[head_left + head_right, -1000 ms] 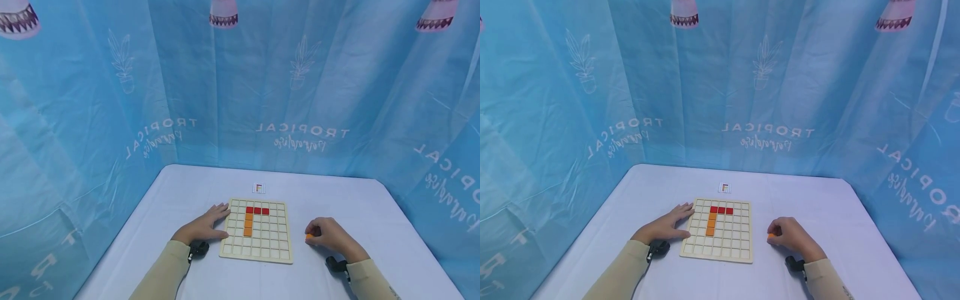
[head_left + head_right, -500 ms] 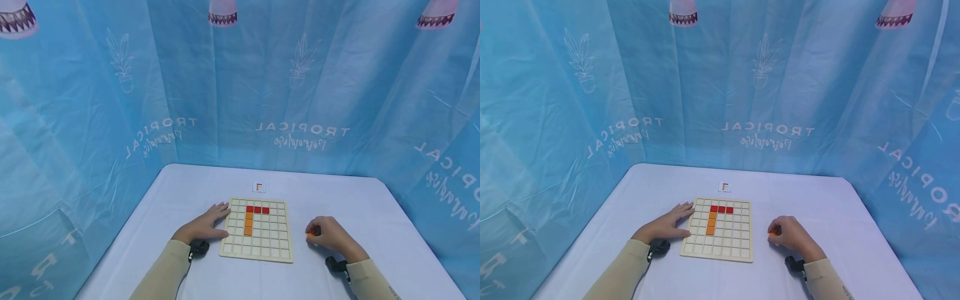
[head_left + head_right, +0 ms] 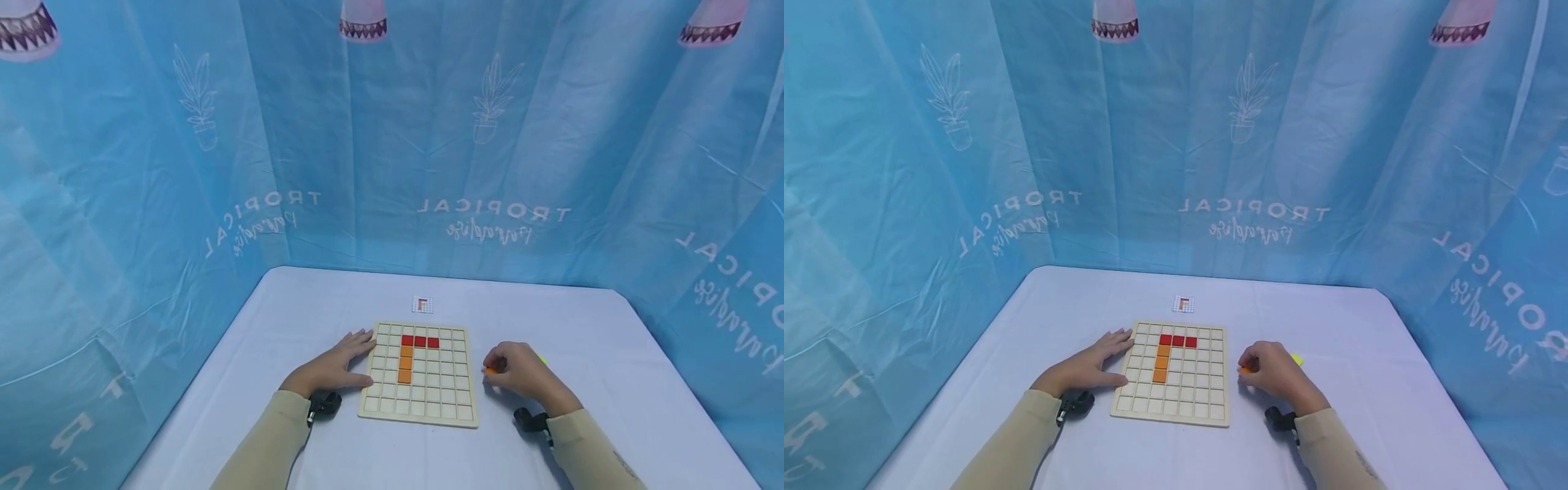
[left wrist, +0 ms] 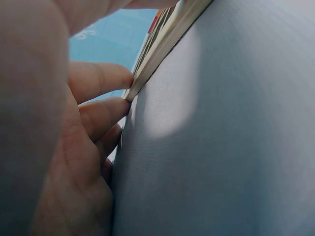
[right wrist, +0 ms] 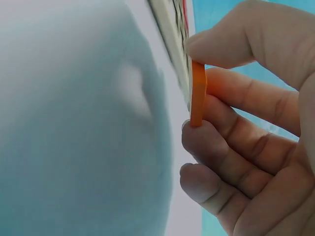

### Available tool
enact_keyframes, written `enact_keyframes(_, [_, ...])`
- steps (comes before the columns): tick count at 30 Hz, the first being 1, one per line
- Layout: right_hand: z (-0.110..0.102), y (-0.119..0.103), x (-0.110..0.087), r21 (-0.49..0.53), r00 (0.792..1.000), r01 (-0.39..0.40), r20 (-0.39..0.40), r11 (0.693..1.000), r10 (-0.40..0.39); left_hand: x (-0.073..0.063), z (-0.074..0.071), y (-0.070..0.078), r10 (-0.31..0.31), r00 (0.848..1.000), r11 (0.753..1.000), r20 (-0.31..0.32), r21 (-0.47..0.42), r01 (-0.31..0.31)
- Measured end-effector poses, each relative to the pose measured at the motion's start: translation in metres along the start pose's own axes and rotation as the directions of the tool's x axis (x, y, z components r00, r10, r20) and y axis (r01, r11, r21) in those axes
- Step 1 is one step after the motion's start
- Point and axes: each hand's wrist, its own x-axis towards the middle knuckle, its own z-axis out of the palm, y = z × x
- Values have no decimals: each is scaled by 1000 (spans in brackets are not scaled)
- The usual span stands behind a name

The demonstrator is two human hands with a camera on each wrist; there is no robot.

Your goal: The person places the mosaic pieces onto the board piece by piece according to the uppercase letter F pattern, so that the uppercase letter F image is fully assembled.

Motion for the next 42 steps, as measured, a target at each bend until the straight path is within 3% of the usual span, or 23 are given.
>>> enact_keyframes(18, [20, -52, 32, 19, 989, 133, 64, 991, -134, -1, -1, 2, -1, 1000, 1000, 3, -6, 1])
enact_keyframes(33, [45, -88, 46, 41, 956, 273, 102, 961, -276, -3, -3, 3, 4, 1000, 1000, 2, -13, -4])
enact_keyframes(42, [64, -109, 48, 67, 928, 325, 170, 943, -332, -3, -3, 1, 23, 1000, 1000, 19, -4, -23])
